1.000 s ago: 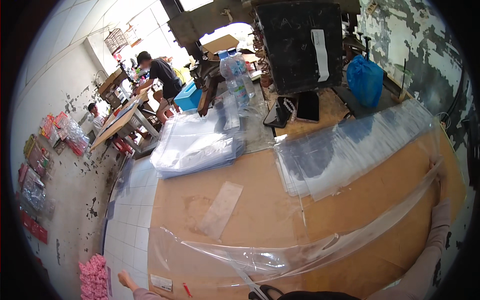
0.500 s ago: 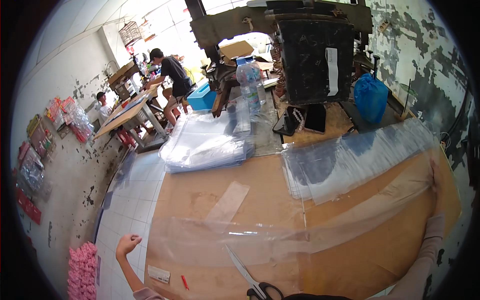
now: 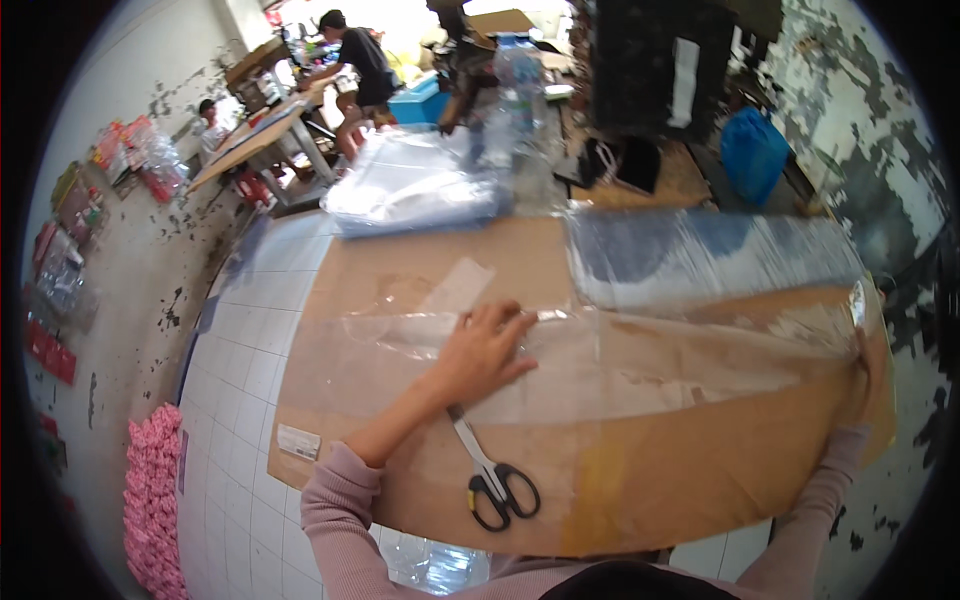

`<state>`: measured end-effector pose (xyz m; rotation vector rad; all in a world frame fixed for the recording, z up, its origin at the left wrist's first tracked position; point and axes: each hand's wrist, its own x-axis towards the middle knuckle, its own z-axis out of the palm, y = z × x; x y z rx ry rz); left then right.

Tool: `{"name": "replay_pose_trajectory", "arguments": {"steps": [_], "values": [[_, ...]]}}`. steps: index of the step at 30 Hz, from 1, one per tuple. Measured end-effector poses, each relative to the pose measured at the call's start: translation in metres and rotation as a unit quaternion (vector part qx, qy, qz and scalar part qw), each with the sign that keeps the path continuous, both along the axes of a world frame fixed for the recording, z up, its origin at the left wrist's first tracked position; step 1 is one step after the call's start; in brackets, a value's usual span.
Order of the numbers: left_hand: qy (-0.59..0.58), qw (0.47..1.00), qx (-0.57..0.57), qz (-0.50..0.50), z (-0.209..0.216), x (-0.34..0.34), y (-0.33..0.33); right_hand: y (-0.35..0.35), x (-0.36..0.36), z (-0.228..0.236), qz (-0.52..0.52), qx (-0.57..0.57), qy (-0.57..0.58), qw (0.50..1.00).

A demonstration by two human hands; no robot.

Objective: The person unfolds, smoothes, and folds plastic sheets over a table by hand, stacking the prepared plastic sheets.

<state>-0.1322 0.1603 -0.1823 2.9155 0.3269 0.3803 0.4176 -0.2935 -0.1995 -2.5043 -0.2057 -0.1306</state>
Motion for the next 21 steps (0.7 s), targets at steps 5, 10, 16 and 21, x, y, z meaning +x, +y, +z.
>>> {"name": "replay_pose_trajectory", "arguments": {"steps": [5, 10, 16, 21], "values": [[-0.026, 0.999, -0.010, -0.017, 0.002, 0.016, 0.003, 0.057, -0.074, 0.049, 0.045, -0.234, -0.376, 0.895], [0.012, 0.998, -0.045, 0.031, 0.007, 0.033, -0.003, 0.195, -0.209, 0.072, 0.416, -0.021, -0.288, 0.862], [-0.102, 0.985, -0.132, -0.042, -0.020, 0.056, -0.003, 0.283, -0.321, 0.044, 0.658, 0.044, -0.134, 0.740], [-0.148, 0.986, -0.065, -0.038, -0.025, 0.062, -0.023, 0.308, -0.350, -0.002, 0.623, 0.067, -0.262, 0.734]]}}
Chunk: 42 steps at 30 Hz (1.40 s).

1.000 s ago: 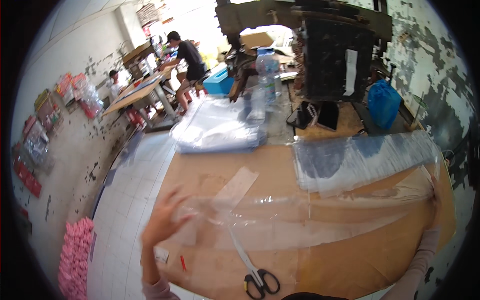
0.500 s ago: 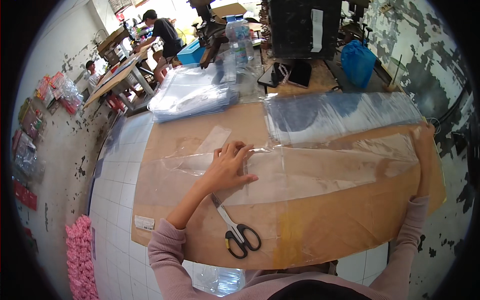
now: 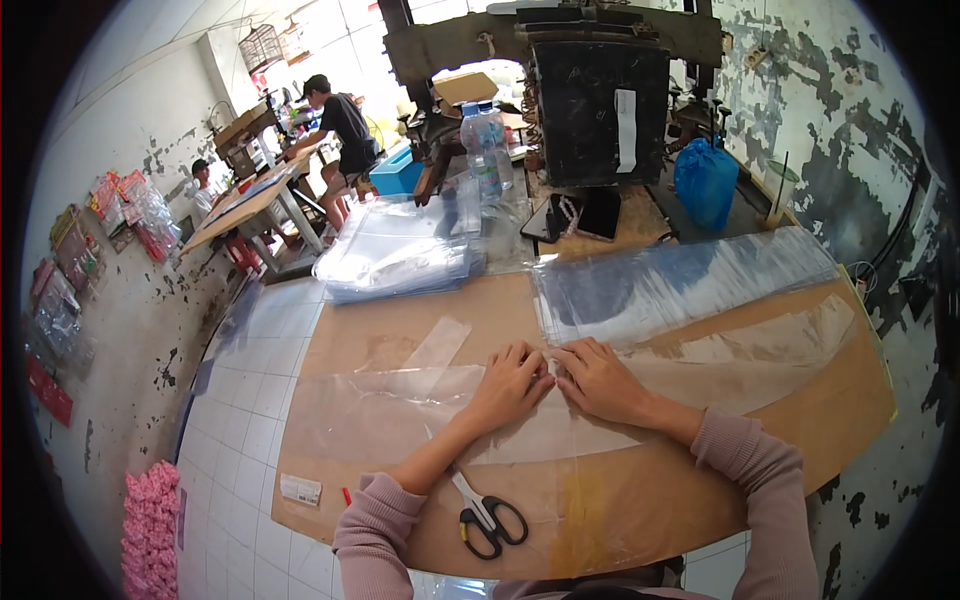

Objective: The person unfolds, smoothes, and folds plastic sheets over a table by hand, stacking the prepared plastic sheets.

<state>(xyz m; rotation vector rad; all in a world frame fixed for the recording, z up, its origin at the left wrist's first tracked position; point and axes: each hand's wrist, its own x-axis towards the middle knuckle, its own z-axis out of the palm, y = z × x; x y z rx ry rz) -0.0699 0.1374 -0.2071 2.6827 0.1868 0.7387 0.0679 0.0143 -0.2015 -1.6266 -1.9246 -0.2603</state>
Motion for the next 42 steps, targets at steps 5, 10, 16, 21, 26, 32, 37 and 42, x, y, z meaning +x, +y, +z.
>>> {"name": "replay_pose_trajectory", "arguments": {"steps": [5, 10, 16, 21, 26, 32, 37, 42], "values": [[-0.031, 0.995, -0.084, 0.037, 0.011, -0.004, -0.005, -0.010, -0.005, 0.012, -0.008, -0.028, 0.006, 1.000], [-0.093, 0.973, -0.095, -0.190, 0.057, -0.010, -0.034, -0.013, -0.008, 0.020, 0.038, -0.023, 0.084, 0.996], [0.018, 0.933, -0.198, -0.301, 0.075, -0.030, -0.067, -0.035, -0.030, 0.048, 0.190, -0.154, 0.020, 0.969], [0.015, 0.864, -0.311, -0.395, 0.091, -0.048, -0.086, -0.060, -0.040, 0.045, 0.216, -0.117, 0.052, 0.968], [0.214, 0.757, -0.482, -0.385, 0.112, -0.093, -0.082, -0.114, -0.044, 0.065, 0.244, -0.143, -0.172, 0.944], [0.153, 0.760, -0.407, -0.483, 0.111, -0.122, -0.088, -0.117, -0.044, 0.109, 0.305, -0.375, -0.116, 0.867], [0.019, 0.936, -0.303, -0.175, 0.105, -0.240, -0.057, -0.149, -0.005, 0.100, 0.299, -0.359, 0.031, 0.883], [-0.086, 0.872, -0.241, 0.416, 0.113, -0.372, 0.054, -0.186, -0.010, 0.108, 0.080, -0.482, 0.023, 0.872]]}}
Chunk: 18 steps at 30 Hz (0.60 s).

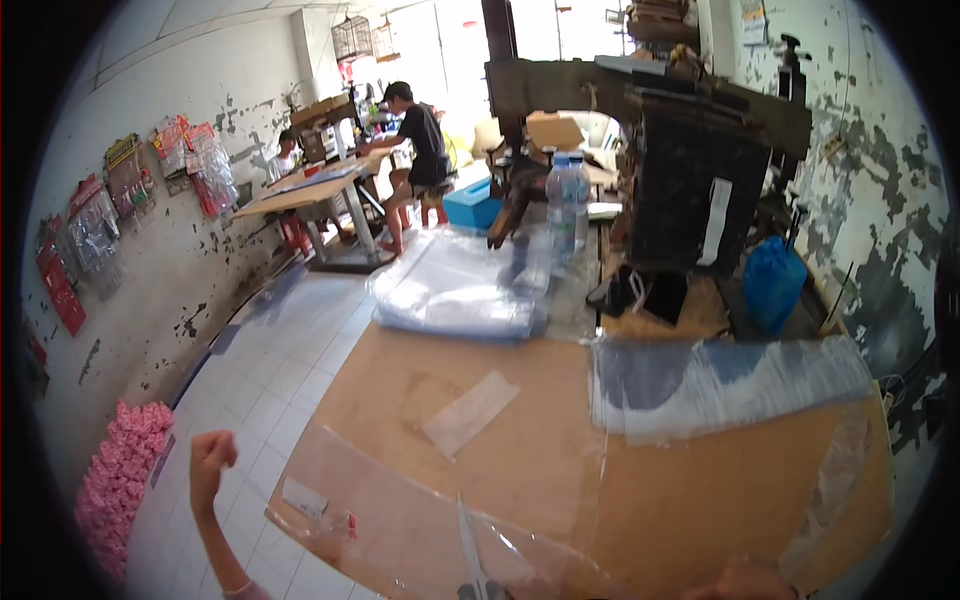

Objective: The person unfolds, smoothes, and folds plastic sheets over a table by hand, stacking the prepared plastic sheets.

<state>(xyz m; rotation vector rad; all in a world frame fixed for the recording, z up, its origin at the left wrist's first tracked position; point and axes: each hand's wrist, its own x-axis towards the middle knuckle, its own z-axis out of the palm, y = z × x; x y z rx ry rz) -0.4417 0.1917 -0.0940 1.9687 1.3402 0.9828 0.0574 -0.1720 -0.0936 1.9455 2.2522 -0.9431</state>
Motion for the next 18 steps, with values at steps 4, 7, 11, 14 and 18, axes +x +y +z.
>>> {"name": "replay_pose_trajectory", "arguments": {"steps": [4, 7, 11, 14, 18], "values": [[0.585, 0.785, 0.075, 0.188, -0.030, 0.030, -0.020, 0.012, 0.021, -0.059, -0.135, -0.123, 0.232, 0.955], [0.485, 0.868, -0.072, -0.081, -0.025, 0.095, -0.007, 0.022, 0.016, -0.018, -0.103, -0.004, 0.207, 0.973], [0.351, 0.840, 0.036, -0.412, -0.028, 0.178, -0.016, 0.027, 0.024, 0.020, 0.127, 0.236, -0.031, 0.963], [0.451, 0.777, 0.008, -0.439, -0.035, 0.177, 0.009, -0.004, 0.032, 0.046, 0.029, 0.247, -0.139, 0.959], [0.499, 0.795, 0.105, -0.329, -0.017, 0.138, 0.041, -0.024, 0.074, 0.068, -0.133, 0.239, -0.262, 0.925]]}}
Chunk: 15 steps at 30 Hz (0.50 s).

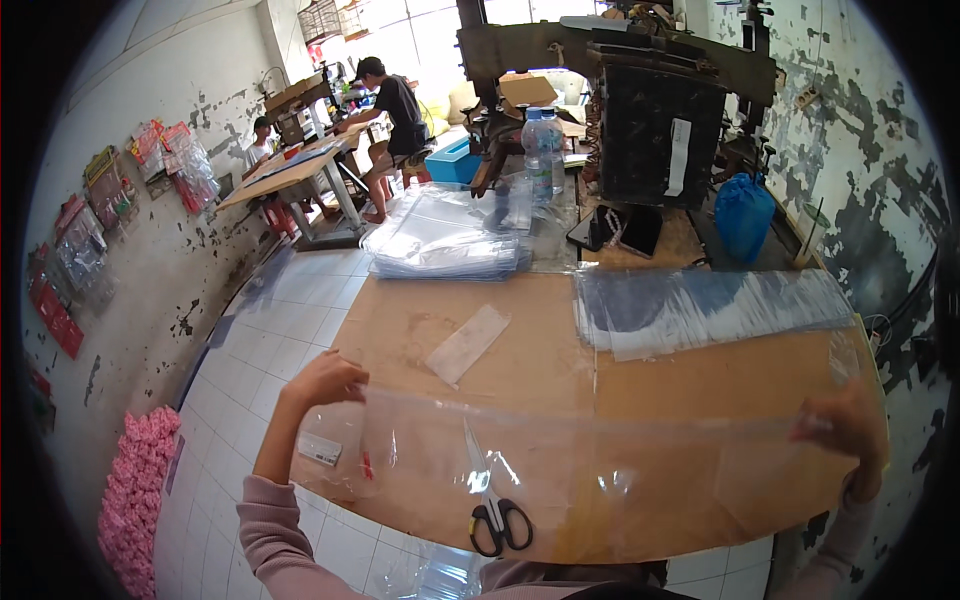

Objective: The person unfolds, smoothes, and folds plastic sheets over a table by hand, stacking the prepared plastic sheets.

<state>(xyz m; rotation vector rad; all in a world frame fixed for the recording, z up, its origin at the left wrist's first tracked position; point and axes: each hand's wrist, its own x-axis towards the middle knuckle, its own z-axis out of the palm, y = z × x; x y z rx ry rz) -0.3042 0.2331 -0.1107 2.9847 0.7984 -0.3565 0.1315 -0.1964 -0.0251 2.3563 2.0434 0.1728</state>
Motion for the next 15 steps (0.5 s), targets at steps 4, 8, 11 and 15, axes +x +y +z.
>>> {"name": "replay_pose_trajectory", "arguments": {"steps": [4, 8, 11, 15], "values": [[-0.291, 0.913, 0.279, 0.056, 0.040, -0.021, 0.020, 0.036, 0.027, -0.012, 0.025, 0.197, 0.004, 0.980], [-0.373, 0.659, 0.651, 0.050, 0.060, -0.050, 0.012, 0.066, 0.014, -0.027, 0.018, 0.386, -0.130, 0.913], [-0.279, 0.743, 0.607, 0.041, 0.013, -0.094, 0.007, 0.068, -0.015, -0.059, 0.043, 0.353, -0.279, 0.892], [-0.112, 0.940, 0.262, 0.188, -0.097, -0.181, 0.005, 0.069, -0.051, -0.129, 0.139, 0.176, -0.188, 0.956]]}}
